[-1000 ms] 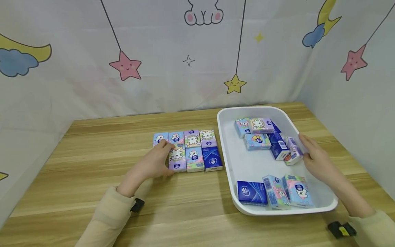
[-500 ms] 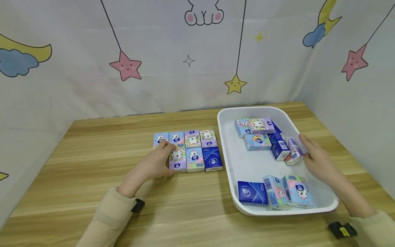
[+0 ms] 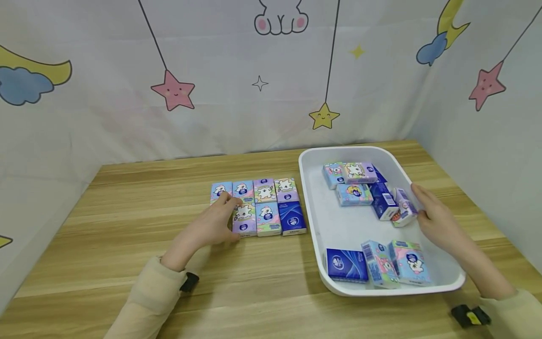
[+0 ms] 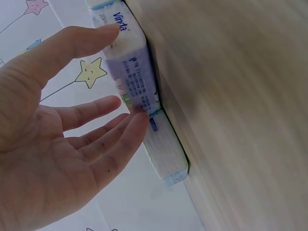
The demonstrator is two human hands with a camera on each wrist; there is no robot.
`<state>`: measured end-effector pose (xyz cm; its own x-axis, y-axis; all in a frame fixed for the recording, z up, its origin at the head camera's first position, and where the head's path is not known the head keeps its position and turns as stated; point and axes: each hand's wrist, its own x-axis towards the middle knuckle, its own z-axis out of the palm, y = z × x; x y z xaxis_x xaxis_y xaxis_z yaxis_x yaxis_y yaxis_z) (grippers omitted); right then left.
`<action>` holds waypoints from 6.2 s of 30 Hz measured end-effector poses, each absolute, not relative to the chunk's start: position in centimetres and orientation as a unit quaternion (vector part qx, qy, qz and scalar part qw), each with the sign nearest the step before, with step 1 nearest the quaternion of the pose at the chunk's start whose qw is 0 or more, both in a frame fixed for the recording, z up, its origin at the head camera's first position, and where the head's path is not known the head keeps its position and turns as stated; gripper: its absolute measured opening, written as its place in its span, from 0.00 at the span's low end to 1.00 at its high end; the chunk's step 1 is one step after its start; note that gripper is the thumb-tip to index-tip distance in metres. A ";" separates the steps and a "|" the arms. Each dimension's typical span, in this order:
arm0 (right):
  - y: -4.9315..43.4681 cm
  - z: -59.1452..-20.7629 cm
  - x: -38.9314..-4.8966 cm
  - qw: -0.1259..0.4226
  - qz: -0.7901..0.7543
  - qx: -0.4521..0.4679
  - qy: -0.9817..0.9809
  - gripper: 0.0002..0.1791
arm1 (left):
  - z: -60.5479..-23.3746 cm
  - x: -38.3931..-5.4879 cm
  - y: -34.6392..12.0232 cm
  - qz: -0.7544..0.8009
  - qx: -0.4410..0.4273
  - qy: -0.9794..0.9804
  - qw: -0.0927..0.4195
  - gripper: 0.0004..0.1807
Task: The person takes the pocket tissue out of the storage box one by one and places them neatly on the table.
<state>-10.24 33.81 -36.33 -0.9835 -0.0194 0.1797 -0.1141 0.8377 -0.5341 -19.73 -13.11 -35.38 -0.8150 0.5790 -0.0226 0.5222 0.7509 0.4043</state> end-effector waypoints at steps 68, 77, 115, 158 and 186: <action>33.0 -36.3 -10.9 0.070 0.293 0.034 -0.953 0.35 | -23.6 -17.6 6.2 -0.005 0.461 0.885 0.073 0.32; 34.0 -36.8 -10.4 0.104 0.286 0.050 -0.951 0.34 | -23.5 -19.0 13.0 -0.075 0.465 0.874 0.115 0.26; 34.1 -36.6 -10.5 0.114 0.283 0.050 -0.951 0.34 | -31.2 -19.8 20.8 -0.044 0.404 0.909 0.088 0.17; 33.7 -36.1 -10.2 0.088 0.285 0.030 -0.954 0.35 | -26.4 -22.1 13.9 0.172 0.394 0.892 0.144 0.41; 33.7 -35.9 -10.1 0.069 0.296 0.019 -0.952 0.34 | -27.3 -19.3 1.2 0.347 0.349 0.868 0.067 0.31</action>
